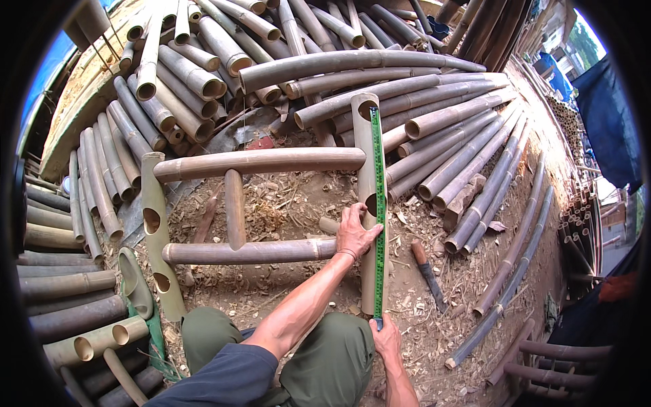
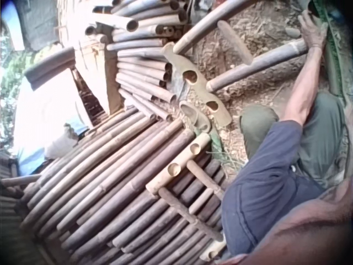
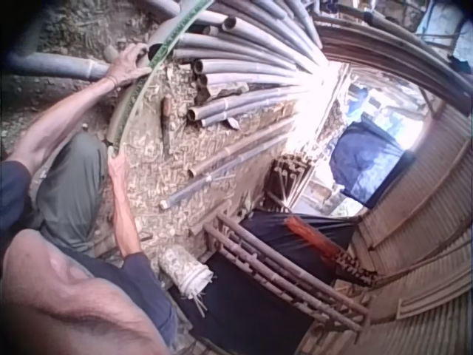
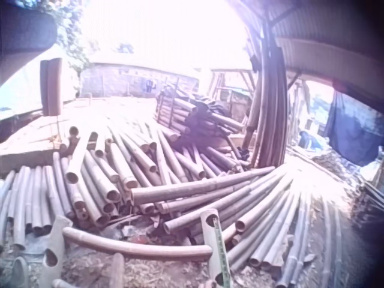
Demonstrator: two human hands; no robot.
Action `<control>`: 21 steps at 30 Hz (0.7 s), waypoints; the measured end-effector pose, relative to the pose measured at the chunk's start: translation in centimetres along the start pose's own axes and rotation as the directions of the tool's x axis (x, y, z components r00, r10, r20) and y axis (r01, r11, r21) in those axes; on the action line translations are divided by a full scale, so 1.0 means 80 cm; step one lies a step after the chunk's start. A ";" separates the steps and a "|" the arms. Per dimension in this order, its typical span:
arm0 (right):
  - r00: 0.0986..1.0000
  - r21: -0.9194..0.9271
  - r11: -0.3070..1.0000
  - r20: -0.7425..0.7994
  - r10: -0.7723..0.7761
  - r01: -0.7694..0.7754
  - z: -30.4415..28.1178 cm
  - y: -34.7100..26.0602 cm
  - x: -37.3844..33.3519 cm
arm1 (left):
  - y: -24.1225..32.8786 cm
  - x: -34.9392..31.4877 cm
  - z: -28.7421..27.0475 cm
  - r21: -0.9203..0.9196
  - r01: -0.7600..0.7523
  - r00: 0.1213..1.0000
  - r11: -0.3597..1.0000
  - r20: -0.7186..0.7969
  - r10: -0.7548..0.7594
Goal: The person assembles a bamboo frame by fitting notched pieces together, then uses a knife to shave and smooth the joints. They measure the assembled frame with a tape measure and later select additional bamboo poles from a pile.
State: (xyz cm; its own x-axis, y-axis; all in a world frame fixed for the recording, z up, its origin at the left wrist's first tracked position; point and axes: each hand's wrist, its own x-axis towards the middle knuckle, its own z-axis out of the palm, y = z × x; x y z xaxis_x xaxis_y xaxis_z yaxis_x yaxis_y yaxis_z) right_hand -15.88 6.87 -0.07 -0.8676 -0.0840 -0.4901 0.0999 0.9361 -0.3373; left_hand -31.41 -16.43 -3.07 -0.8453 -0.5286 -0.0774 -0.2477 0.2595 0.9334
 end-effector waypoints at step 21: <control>1.000 0.018 1.000 0.020 0.014 -0.015 -0.002 0.002 0.004 | 0.001 0.001 0.001 0.039 -0.003 1.000 0.999 -0.011 0.003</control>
State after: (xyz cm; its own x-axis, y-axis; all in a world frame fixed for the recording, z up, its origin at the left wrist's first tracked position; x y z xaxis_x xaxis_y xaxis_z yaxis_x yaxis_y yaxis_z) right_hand -16.22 7.07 -0.17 -0.8564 -0.0773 -0.5105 0.1211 0.9311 -0.3441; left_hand -31.54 -16.38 -3.05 -0.8409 -0.5366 -0.0704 -0.2633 0.2920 0.9195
